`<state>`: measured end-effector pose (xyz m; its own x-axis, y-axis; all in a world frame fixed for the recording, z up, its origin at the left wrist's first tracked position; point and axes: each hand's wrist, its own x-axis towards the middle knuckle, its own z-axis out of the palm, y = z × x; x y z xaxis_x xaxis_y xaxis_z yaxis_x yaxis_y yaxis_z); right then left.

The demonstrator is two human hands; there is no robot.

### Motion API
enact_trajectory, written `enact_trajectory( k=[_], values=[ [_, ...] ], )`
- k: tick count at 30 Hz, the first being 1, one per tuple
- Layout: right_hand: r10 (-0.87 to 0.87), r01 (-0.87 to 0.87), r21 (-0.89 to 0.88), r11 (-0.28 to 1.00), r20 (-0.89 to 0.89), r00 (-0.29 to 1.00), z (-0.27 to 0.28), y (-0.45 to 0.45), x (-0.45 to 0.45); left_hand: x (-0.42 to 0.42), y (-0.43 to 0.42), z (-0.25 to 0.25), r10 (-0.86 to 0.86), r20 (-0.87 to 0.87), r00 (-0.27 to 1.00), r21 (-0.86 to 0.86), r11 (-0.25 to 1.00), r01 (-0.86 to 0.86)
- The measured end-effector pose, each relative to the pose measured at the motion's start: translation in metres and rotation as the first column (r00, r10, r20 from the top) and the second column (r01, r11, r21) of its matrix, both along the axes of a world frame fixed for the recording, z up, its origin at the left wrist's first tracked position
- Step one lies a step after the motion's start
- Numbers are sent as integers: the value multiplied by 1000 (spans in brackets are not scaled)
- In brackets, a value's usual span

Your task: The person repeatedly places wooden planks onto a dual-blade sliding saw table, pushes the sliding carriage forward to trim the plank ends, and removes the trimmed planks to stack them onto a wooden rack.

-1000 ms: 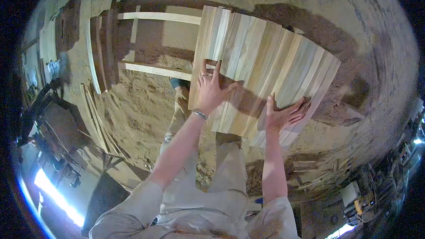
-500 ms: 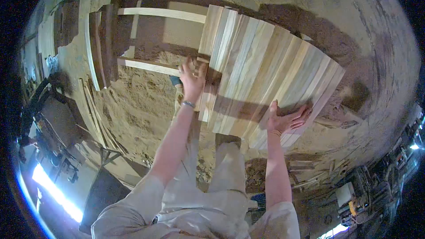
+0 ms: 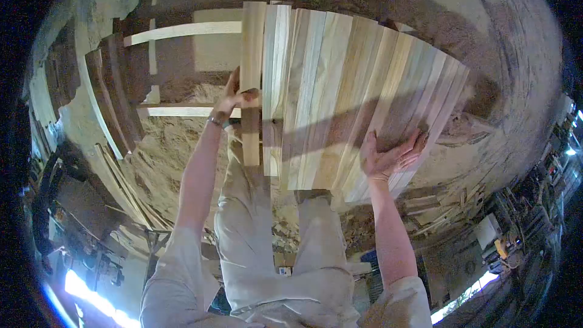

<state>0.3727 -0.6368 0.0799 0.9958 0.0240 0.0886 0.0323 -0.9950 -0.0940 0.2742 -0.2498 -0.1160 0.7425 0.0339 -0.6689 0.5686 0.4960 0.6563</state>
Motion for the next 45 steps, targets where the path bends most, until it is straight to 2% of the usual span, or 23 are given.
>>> enact_trajectory(
  k=[2,5,11,13,14,17,20,21,23,26,29,30,31,32,33,35,36,37,38,39,41,42,45],
  values=[
    [-25,25,0,1000,-15,1000,1,3,0,-11,13,21,9,-46,999,134,991,-2],
    [-76,74,-35,997,-46,996,4,1,-1,-6,21,117,29,-190,981,29,999,-24],
    [-232,219,-108,970,-131,964,-16,-9,-11,-17,-29,233,15,-23,1000,228,974,-9],
    [-226,213,-107,971,-130,965,-21,-13,-11,-3,-67,254,-22,82,996,467,884,-18],
    [-165,158,-87,984,-91,982,-22,-15,-10,11,-85,275,-33,-124,992,532,841,95],
    [-112,111,-32,993,-47,993,-14,-10,-6,66,-150,311,-64,-519,852,767,405,498],
    [-85,84,-4,996,-19,996,-7,-6,-3,102,-221,283,92,-612,785,754,368,544],
    [-70,70,2,998,-5,998,-7,-7,-3,104,-235,279,96,-516,851,835,278,475],
    [-102,102,5,995,-15,995,-15,-12,-2,99,-257,276,47,-492,869,802,415,431],
    [-108,109,43,993,-14,994,-15,-11,-6,89,-265,271,-13,-488,873,830,301,469],
    [-88,88,16,996,-28,996,-4,-8,0,89,-234,272,-111,-443,890,805,389,449],
    [-90,90,-3,996,-70,994,2,-9,1,101,-221,275,-183,-436,881,862,196,467],
    [-94,93,-20,995,-115,989,6,-10,-4,123,-205,277,-239,-313,919,928,129,350],
    [-127,152,197,968,-134,983,10,-18,-18,152,-191,275,-306,-191,933,972,72,223],
    [-154,204,400,893,-154,976,16,-28,-36,189,-181,268,-416,-94,904,994,18,112],
    [-569,525,522,673,-88,817,37,-34,-85,275,-171,237,-637,12,770,999,33,12],
    [-775,684,695,220,-300,555,41,-45,-106,319,-173,217,-737,32,675,996,77,37],
    [-663,659,724,-204,-598,451,35,-47,-126,366,-179,191,-842,-128,525,912,108,395],
    [-446,470,524,-710,-852,275,27,-49,-147,394,-188,175,-924,-218,313,707,71,703],
    [-206,237,222,-946,-974,90,20,-50,-167,394,-195,178,-937,-241,254,672,28,740],
    [-20,202,37,-979,-996,89,-5,-34,-189,388,-210,190,-951,-281,132,595,-65,801],
    [-2,256,32,-966,-993,118,-14,-26,-197,390,-220,189,-896,-434,99,559,-182,809],
    [15,345,51,-937,-982,186,-33,-22,-208,391,-213,186,-908,-407,102,580,-170,796]
  ],
)
